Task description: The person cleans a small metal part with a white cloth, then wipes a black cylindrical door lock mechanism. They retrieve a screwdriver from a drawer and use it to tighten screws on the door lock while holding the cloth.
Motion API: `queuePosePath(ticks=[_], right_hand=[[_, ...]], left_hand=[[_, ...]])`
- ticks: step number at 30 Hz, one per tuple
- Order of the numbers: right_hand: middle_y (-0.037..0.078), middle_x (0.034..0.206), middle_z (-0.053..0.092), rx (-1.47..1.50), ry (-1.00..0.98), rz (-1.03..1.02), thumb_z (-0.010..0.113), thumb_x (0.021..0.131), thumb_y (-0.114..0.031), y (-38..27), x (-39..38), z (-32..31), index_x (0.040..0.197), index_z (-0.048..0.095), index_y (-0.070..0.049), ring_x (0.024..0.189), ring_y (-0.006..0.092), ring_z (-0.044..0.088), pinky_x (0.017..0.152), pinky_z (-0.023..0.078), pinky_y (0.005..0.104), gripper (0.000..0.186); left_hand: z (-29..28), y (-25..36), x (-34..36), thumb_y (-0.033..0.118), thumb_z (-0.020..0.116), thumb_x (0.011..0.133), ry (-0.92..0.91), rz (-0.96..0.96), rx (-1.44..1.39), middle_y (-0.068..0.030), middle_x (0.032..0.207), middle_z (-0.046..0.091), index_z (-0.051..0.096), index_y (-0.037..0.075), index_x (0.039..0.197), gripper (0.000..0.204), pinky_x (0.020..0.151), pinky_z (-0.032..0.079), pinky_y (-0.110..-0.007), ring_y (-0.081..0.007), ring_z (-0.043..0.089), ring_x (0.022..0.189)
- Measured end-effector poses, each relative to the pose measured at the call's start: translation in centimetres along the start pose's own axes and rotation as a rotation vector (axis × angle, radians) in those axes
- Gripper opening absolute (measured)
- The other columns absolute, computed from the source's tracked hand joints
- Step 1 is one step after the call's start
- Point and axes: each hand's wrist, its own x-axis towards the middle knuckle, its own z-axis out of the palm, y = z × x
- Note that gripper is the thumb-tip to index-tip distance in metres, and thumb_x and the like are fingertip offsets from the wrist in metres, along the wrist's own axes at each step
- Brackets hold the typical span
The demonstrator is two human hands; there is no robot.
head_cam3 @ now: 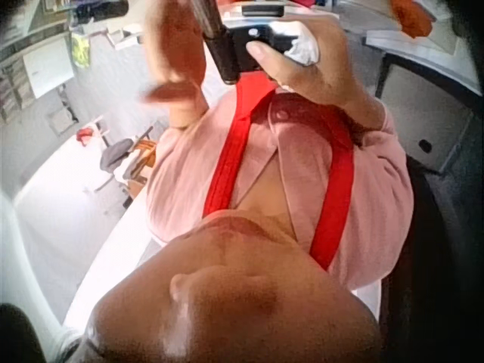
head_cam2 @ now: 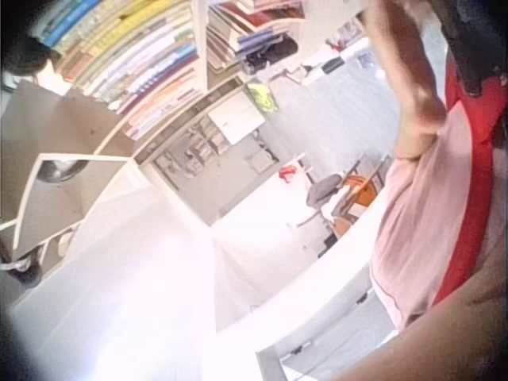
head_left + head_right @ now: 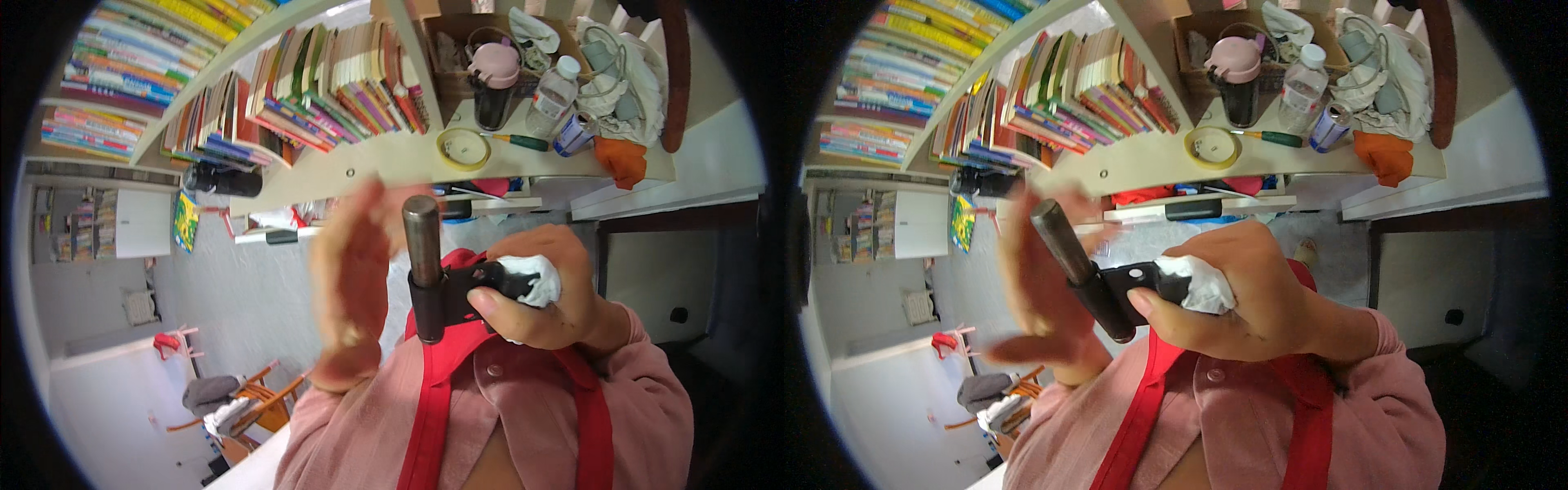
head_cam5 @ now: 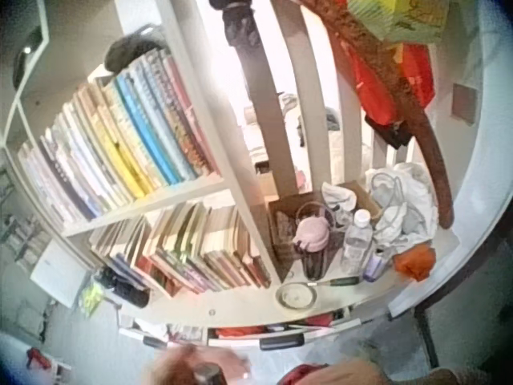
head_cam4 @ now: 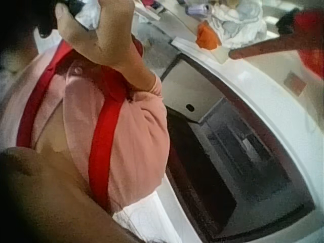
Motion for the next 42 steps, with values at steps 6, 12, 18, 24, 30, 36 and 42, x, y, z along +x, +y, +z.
queuePosePath(ticks=[6, 12, 18, 24, 30, 36, 42], right_hand=[[0.011, 0.087, 0.059, -0.226, 0.164, -0.063, 0.074, 0.071, -0.005, 0.7, -2.2, 2.4, 0.091, 0.065, -0.005, 0.073, 0.0196, 0.058, 0.056, 0.042, 0.0264, 0.022], [-0.003, 0.075, 0.060, 0.684, 0.137, 0.661, 0.061, 0.087, -0.015, -1.2, -0.4, 1.2, 0.098, 0.061, -0.005, 0.062, 0.0022, 0.054, 0.054, 0.041, 0.0199, 0.015], [-0.004, 0.078, 0.061, 0.910, 0.263, 0.807, 0.060, 0.088, -0.015, -0.7, 0.0, 1.8, 0.100, 0.062, -0.006, 0.065, 0.0015, 0.057, 0.055, 0.044, 0.0182, 0.015], [-0.004, 0.076, 0.061, 0.930, 0.195, 0.798, 0.059, 0.088, -0.014, -0.4, 0.1, 1.8, 0.101, 0.061, -0.006, 0.059, 0.0018, 0.056, 0.049, 0.045, 0.0182, 0.016], [-0.006, 0.074, 0.059, 0.893, 0.207, 0.708, 0.060, 0.087, -0.010, -0.5, -0.3, 2.9, 0.103, 0.061, -0.006, 0.060, 0.0001, 0.053, 0.050, 0.041, 0.0181, 0.016], [-0.006, 0.071, 0.058, 0.744, 0.226, 0.668, 0.064, 0.083, -0.009, -0.2, -0.6, 3.1, 0.099, 0.060, -0.004, 0.060, 0.0006, 0.052, 0.050, 0.040, 0.0198, 0.017], [0.003, 0.064, 0.059, 0.077, 0.363, 0.047, 0.070, 0.075, -0.007, 1.2, -0.4, 2.7, 0.085, 0.060, 0.001, 0.054, 0.0113, 0.054, 0.048, 0.043, 0.0268, 0.017]], left_hand=[[2.9, -0.5, 4.4, 0.080, 0.016, 0.079, -0.048, 0.234, -0.624, -0.0219, 0.137, 0.036, 0.020, 0.000, 0.142, 0.102, 0.102, 0.034, -0.048, -0.0316, 0.039, 0.124], [4.3, 0.4, 3.2, 0.071, 0.050, 0.073, 0.144, -0.039, -0.475, -0.0264, 0.147, 0.016, 0.013, 0.005, 0.145, 0.104, 0.110, 0.022, -0.050, -0.0356, 0.019, 0.138], [2.6, -2.1, 3.9, 0.044, 0.070, 0.076, 0.123, 0.174, -0.061, -0.0295, 0.140, 0.030, 0.016, 0.012, 0.145, 0.093, 0.106, 0.030, -0.049, -0.0369, 0.033, 0.132], [1.5, -2.9, 3.7, 0.057, 0.087, 0.026, -0.031, 0.264, -0.178, -0.0328, 0.140, 0.027, 0.005, 0.010, 0.145, 0.152, 0.107, 0.027, -0.050, -0.0425, 0.033, 0.130], [1.5, -2.7, 4.1, 0.032, 0.071, 0.073, -0.024, 0.293, -0.166, -0.0347, 0.135, 0.034, 0.013, 0.010, 0.143, 0.094, 0.104, 0.034, -0.048, -0.0398, 0.038, 0.127], [0.9, -2.6, 5.2, 0.023, 0.047, 0.094, -0.078, 0.198, -0.057, -0.0286, 0.140, 0.031, 0.028, 0.020, 0.140, 0.050, 0.099, 0.041, -0.051, -0.0428, 0.039, 0.126], [0.7, -2.3, 3.6, 0.039, 0.060, 0.081, -0.019, 0.008, -0.134, -0.0224, 0.131, 0.042, 0.033, 0.003, 0.136, 0.071, 0.089, 0.047, -0.045, -0.0348, 0.049, 0.114]])
